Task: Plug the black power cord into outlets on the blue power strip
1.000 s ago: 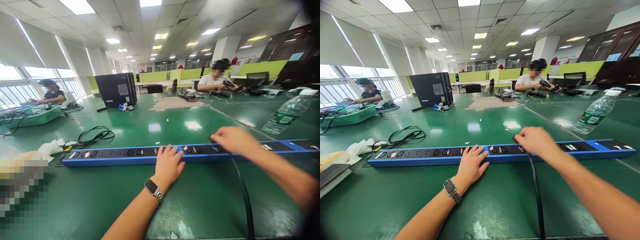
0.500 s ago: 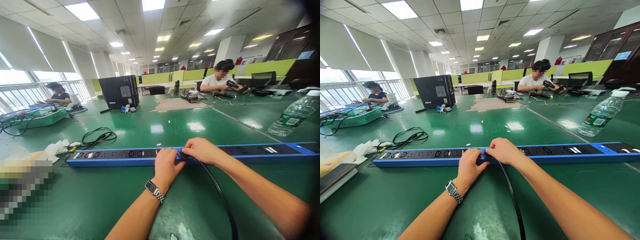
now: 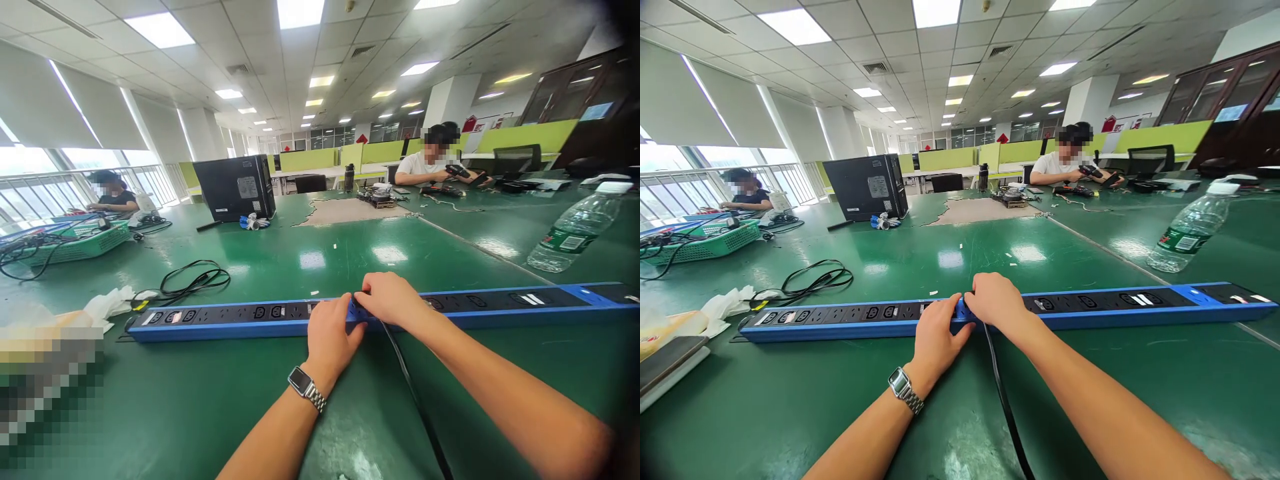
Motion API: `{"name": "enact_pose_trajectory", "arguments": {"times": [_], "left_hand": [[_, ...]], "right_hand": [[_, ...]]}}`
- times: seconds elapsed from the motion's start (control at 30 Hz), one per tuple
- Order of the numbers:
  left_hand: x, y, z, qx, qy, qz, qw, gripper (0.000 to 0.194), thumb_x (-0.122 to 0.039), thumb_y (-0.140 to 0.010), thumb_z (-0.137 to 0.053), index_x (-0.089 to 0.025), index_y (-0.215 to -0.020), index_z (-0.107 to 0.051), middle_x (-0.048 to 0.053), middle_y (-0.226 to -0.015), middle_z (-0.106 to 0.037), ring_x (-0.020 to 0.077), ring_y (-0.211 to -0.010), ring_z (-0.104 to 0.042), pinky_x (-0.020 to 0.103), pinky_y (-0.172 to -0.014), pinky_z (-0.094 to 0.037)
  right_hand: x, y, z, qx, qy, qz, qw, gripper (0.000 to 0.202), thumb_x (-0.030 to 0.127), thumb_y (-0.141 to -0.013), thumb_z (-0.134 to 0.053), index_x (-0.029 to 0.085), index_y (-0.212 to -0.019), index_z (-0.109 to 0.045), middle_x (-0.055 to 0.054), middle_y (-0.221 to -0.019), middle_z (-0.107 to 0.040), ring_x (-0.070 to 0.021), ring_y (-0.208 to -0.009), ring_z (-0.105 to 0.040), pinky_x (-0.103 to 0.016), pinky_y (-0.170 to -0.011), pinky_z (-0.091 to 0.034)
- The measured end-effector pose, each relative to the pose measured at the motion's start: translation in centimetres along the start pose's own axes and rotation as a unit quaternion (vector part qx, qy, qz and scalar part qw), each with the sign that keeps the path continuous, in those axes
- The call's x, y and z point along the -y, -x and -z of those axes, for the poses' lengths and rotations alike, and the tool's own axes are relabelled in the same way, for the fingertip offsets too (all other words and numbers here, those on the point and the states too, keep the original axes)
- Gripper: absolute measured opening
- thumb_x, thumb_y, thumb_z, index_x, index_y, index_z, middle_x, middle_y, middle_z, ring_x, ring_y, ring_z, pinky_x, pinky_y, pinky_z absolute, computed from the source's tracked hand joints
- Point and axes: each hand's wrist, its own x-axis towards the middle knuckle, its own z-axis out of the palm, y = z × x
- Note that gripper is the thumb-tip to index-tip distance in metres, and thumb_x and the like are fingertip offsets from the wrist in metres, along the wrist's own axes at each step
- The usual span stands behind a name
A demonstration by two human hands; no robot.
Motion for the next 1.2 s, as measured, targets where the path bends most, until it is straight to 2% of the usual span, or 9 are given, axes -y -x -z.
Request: {"name": "enact_pose_trajectory", "arguments": {"times": [0.1, 0.27, 0.57, 0.87, 1.07, 1.2], "left_hand": [[-0.1, 0.0, 0.1, 0.008, -0.003, -0.004, 1.000, 0.052, -0.029, -0.082, -0.073, -0.021, -0.129, -0.054, 0.006, -0.118, -0.069, 0.0260, -0.109, -0.062, 0.044, -0.098, -0.049], [0.0, -0.1, -0.1, 0.008, -0.023, -0.008, 1.000, 0.053, -0.032, -0.082, -0.073, -0.022, -0.131, -0.053, 0.007, -0.116, -0.070, 0.0271, -0.108, -0.062, 0.045, -0.096, -0.050], [0.5, -0.1, 0.4, 0.025, -0.008, -0.028, 0.999, 0.058, -0.029, -0.085, -0.068, -0.023, -0.138, -0.046, 0.008, -0.123, -0.067, 0.0261, -0.112, -0.061, 0.046, -0.101, -0.049], [-0.5, -0.9, 0.3, 0.036, -0.049, -0.012, 0.998, 0.053, -0.030, -0.088, -0.063, -0.019, -0.137, -0.047, 0.011, -0.134, -0.062, 0.0281, -0.119, -0.058, 0.049, -0.102, -0.047], [-0.4, -1.9, 0.1, 0.056, -0.030, -0.014, 0.998, 0.053, -0.023, -0.088, -0.058, -0.019, -0.140, -0.046, 0.011, -0.130, -0.065, 0.0270, -0.118, -0.060, 0.047, -0.105, -0.046], [-0.5, -2.7, 0.0, 0.074, -0.012, 0.035, 0.997, 0.045, -0.014, -0.086, -0.053, -0.020, -0.130, -0.056, 0.008, -0.114, -0.072, 0.0252, -0.108, -0.064, 0.043, -0.098, -0.050]], "right_hand": [[0.0, -0.3, 0.4, 0.012, -0.003, 0.018, 1.000, 0.019, 0.031, -0.081, -0.055, 0.018, -0.082, -0.069, -0.008, -0.084, -0.073, -0.0205, -0.076, -0.065, -0.027, -0.058, -0.035], [-1.2, -0.3, 0.5, 0.034, -0.068, 0.028, 0.997, 0.018, 0.029, -0.079, -0.057, 0.019, -0.069, -0.066, -0.005, -0.075, -0.072, -0.0161, -0.067, -0.060, -0.025, -0.056, -0.036], [-1.1, -0.4, -0.1, 0.013, -0.065, 0.023, 0.998, 0.018, 0.032, -0.081, -0.055, 0.019, -0.075, -0.067, -0.005, -0.079, -0.072, -0.0180, -0.072, -0.062, -0.027, -0.060, -0.036], [-1.4, -0.3, -0.5, 0.000, -0.084, -0.006, 0.996, 0.014, 0.032, -0.081, -0.054, 0.021, -0.072, -0.059, -0.004, -0.078, -0.071, -0.0176, -0.071, -0.061, -0.027, -0.059, -0.035], [-0.5, -0.1, -1.3, -0.019, -0.104, -0.022, 0.994, 0.015, 0.035, -0.082, -0.053, 0.021, -0.077, -0.059, -0.005, -0.078, -0.070, -0.0169, -0.067, -0.060, -0.026, -0.056, -0.033], [0.5, 0.4, -1.2, -0.010, -0.115, -0.014, 0.993, 0.018, 0.038, -0.081, -0.054, 0.022, -0.085, -0.062, -0.005, -0.080, -0.071, -0.0182, -0.070, -0.061, -0.026, -0.055, -0.032]]}}
